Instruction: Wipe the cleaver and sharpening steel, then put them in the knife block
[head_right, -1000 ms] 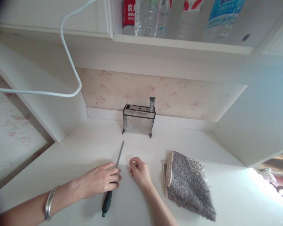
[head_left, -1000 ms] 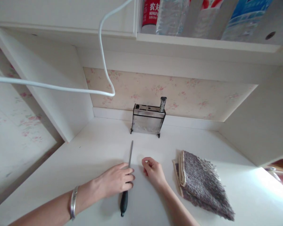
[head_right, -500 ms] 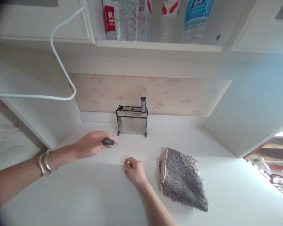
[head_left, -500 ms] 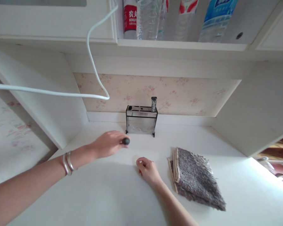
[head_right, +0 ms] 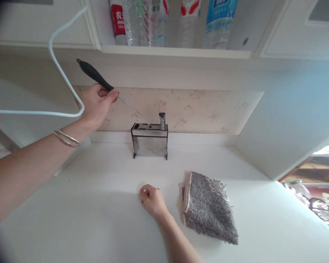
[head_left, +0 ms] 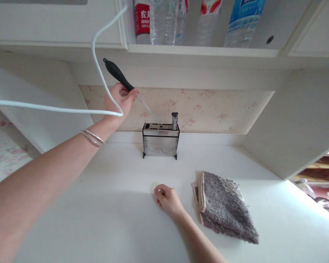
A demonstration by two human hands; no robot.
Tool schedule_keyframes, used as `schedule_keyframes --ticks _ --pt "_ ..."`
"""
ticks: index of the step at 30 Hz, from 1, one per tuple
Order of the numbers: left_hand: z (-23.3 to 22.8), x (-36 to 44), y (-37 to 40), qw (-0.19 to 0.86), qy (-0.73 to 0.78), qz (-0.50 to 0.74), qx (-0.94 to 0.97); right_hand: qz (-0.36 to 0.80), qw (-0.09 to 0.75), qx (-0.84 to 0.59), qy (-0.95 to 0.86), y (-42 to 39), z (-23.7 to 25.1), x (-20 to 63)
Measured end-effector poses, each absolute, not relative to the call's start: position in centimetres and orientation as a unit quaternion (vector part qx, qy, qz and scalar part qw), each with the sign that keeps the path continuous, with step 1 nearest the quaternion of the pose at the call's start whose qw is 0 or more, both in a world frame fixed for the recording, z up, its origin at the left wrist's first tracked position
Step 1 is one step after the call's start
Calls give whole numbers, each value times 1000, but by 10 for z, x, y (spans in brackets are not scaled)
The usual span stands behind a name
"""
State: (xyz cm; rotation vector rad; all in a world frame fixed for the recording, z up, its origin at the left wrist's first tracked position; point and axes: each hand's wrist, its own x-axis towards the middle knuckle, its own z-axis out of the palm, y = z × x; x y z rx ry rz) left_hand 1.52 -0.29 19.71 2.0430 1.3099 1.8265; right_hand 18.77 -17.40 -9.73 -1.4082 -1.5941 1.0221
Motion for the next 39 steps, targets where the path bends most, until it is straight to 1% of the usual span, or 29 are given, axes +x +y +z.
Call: schedule_keyframes --ticks 4,10,15,22,29,33,39 --pt "192 25 19 29 457 603 653 394 383 -551 -628 -172 -100 187" --pt "183 42 35 45 487 556 672 390 384 -548 -632 -171 -99 188" --pt "187 47 33 30 515 508 690 385 377 -552 -637 -172 -97 189" --pt "189 50 42 6 498 492 714 375 366 -559 -643 -172 -96 188" --pt "190 84 59 -23 471 481 739 373 359 -565 -642 -171 -97 189" --pt "166 103 65 -28 482 467 741 376 367 -563 -638 -171 -97 190" --pt "112 106 71 -22 530 382 757 391 376 -558 -628 -170 -98 191"
